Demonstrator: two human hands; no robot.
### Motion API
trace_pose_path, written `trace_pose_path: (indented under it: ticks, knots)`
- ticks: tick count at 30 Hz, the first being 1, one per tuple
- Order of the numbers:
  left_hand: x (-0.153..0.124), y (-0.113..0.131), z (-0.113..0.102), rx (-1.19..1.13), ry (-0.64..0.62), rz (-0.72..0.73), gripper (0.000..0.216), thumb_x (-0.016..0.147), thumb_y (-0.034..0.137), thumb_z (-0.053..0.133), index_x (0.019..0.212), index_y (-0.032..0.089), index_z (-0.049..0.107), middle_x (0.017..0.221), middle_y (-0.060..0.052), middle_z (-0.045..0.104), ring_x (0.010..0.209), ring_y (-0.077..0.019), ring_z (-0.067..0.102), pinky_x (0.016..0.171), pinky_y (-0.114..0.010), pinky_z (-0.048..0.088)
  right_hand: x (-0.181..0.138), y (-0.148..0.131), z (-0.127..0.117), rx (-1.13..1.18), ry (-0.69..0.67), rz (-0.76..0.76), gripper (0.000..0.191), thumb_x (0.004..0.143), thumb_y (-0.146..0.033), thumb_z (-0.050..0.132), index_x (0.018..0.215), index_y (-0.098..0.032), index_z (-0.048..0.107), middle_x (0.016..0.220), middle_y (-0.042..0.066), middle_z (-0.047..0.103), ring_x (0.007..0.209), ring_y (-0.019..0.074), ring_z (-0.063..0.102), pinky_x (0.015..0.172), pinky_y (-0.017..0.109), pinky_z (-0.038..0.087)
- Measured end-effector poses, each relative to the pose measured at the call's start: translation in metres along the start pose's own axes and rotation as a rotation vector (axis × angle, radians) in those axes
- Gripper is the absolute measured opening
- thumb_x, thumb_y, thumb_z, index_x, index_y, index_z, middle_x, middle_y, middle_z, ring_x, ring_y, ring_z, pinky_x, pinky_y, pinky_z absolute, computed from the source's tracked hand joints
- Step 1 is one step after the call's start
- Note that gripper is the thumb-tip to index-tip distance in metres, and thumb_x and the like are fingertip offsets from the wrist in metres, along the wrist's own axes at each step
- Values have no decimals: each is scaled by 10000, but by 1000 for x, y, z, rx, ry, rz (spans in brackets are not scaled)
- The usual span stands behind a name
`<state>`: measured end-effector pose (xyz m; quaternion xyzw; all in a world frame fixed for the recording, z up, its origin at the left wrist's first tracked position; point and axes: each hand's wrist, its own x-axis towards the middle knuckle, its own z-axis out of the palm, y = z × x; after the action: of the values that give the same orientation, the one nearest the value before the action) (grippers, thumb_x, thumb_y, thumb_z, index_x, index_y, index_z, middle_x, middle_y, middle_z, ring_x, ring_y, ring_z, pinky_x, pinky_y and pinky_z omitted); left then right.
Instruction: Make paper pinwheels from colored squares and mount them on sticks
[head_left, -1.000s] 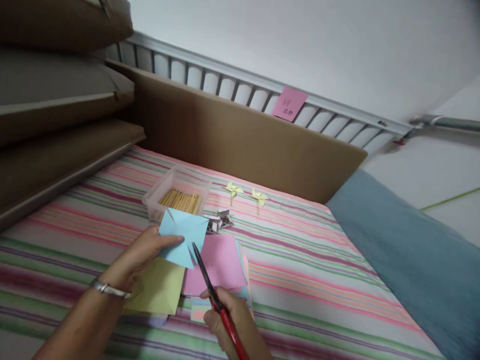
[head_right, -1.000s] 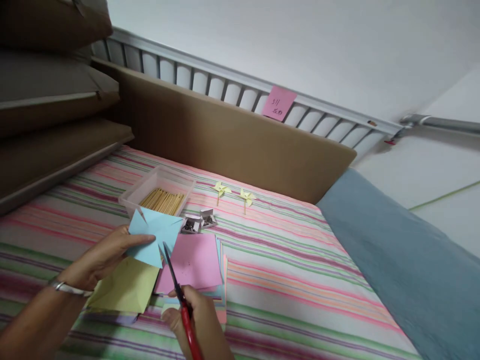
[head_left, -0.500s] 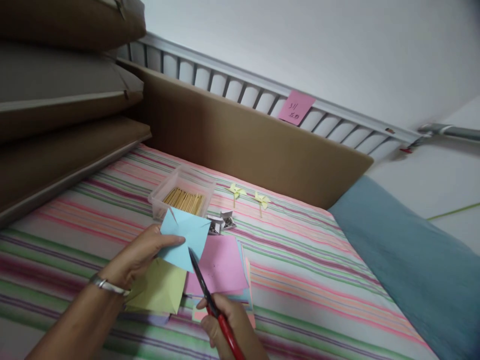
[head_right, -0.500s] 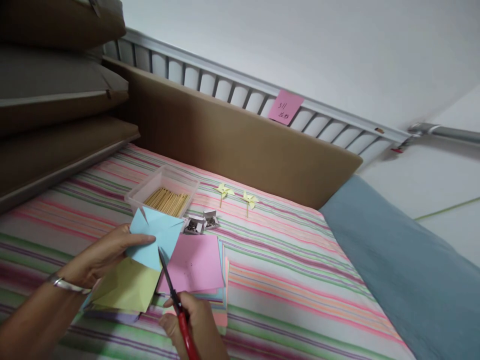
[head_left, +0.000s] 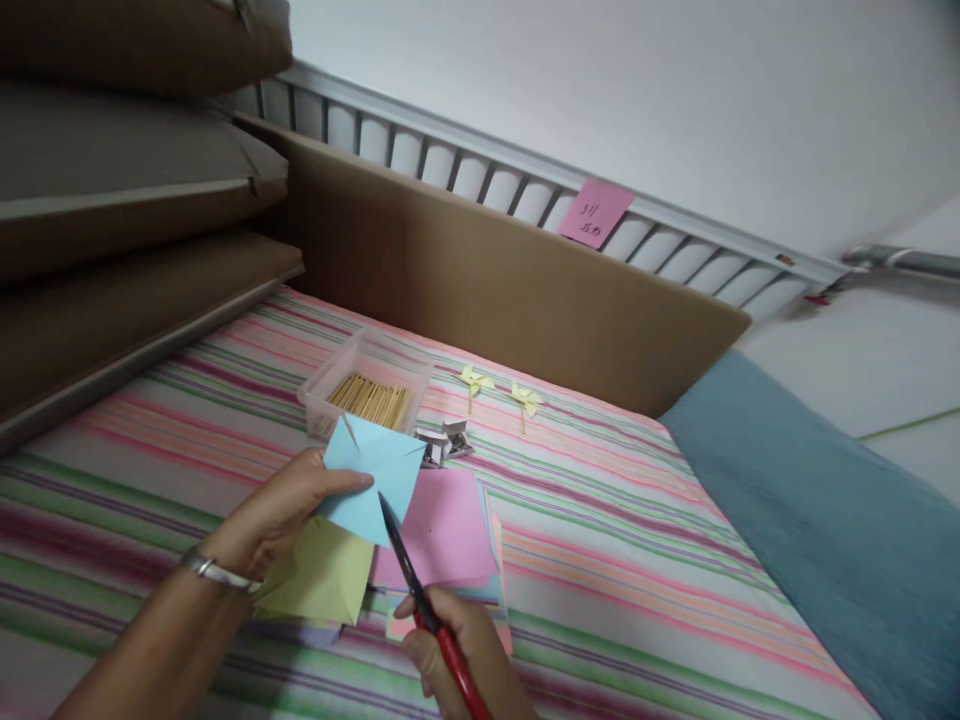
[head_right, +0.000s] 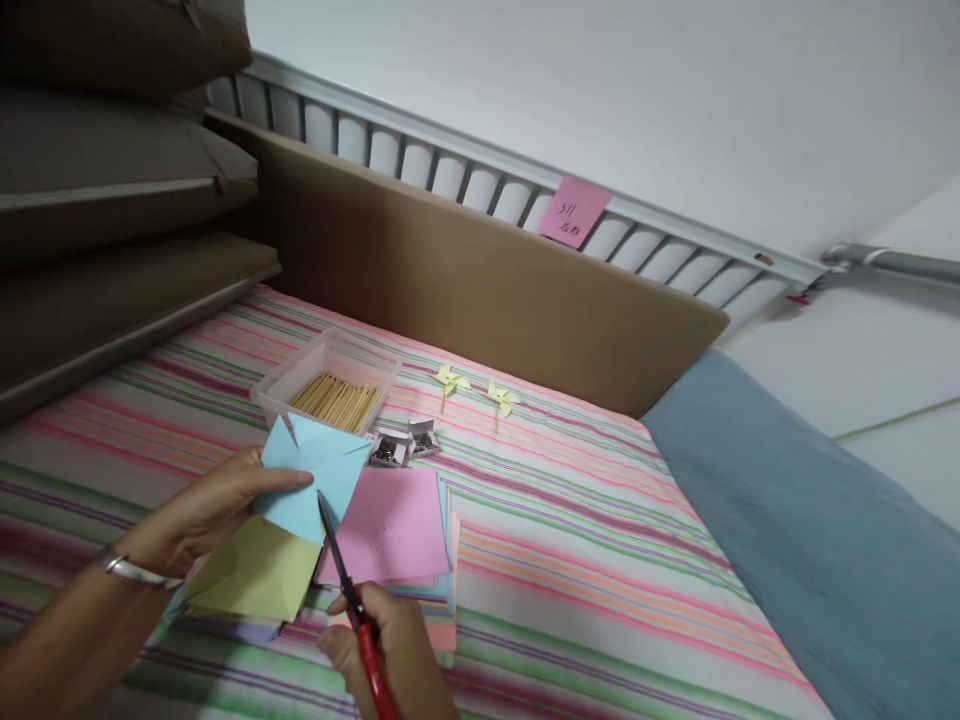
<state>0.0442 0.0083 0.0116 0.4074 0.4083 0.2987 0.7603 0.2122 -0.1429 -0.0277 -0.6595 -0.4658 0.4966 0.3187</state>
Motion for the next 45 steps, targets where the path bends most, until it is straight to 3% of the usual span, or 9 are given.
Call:
trace_pose_path:
  ticks: [14,18,22,24,27,31,36,40,45]
  knots:
    - [-5,6,6,-10,41,-41,229,524,254,774,701,122,712,676,-95,729,585,-257,662,563,-325,508,4,-2,1,-56,1,13,240,715,-314,605,899,-168,652,606,-33,440,509,96,390,489,211,313]
    - [-5,8,2,-36,92,-15,223,522,245,778,700,127,715,679,-96,731,593,-257,668,583,-323,514,-1,-10,-14,-229,-9,-29,254,686,-293,637,909,-179,681,616,-20,485,572,124,429,537,219,340]
    - [-3,9,-5,-56,84,15,240,548,251,764,749,125,723,719,-113,736,616,-262,670,620,-343,519,-7,-2,-39,-285,28,-66,314,695,-210,573,996,-193,662,565,-38,468,510,116,419,502,219,340]
    - [-2,8,-4,-28,60,17,261,544,247,763,768,119,724,735,-117,737,634,-262,669,633,-343,516,-7,6,-52,-201,60,-111,330,724,-210,536,1044,-194,616,607,-24,523,524,126,476,515,226,381]
    - [2,1,8,60,-9,10,238,537,228,753,744,114,719,723,-101,733,633,-243,657,622,-314,501,-2,16,-62,-65,188,-261,377,725,-239,557,1100,-202,555,797,36,625,691,170,581,651,279,454]
    - [5,-21,35,209,-211,-67,178,565,202,707,726,126,719,655,-60,713,550,-202,619,545,-268,457,4,16,-61,112,396,-349,450,672,-284,639,1102,-201,533,857,50,619,753,185,594,705,311,468]
    - [7,-48,63,385,-397,-138,92,598,202,691,645,127,715,589,-49,692,516,-182,596,520,-238,415,1,2,-53,156,345,-266,412,645,-145,595,1051,-202,554,796,-8,590,623,113,520,558,215,429]
    - [7,-51,70,229,-333,-152,131,644,267,718,687,143,717,609,-44,690,519,-157,586,517,-227,425,1,1,-52,281,421,-227,363,655,-133,557,1013,-186,533,774,-12,584,568,95,480,501,190,401]
    - [-1,-57,91,-228,-240,-136,178,714,289,696,850,177,718,861,-59,729,744,-184,649,718,-283,504,5,4,-46,538,567,-295,332,762,-259,544,1083,-205,479,843,11,576,541,104,498,426,191,411]
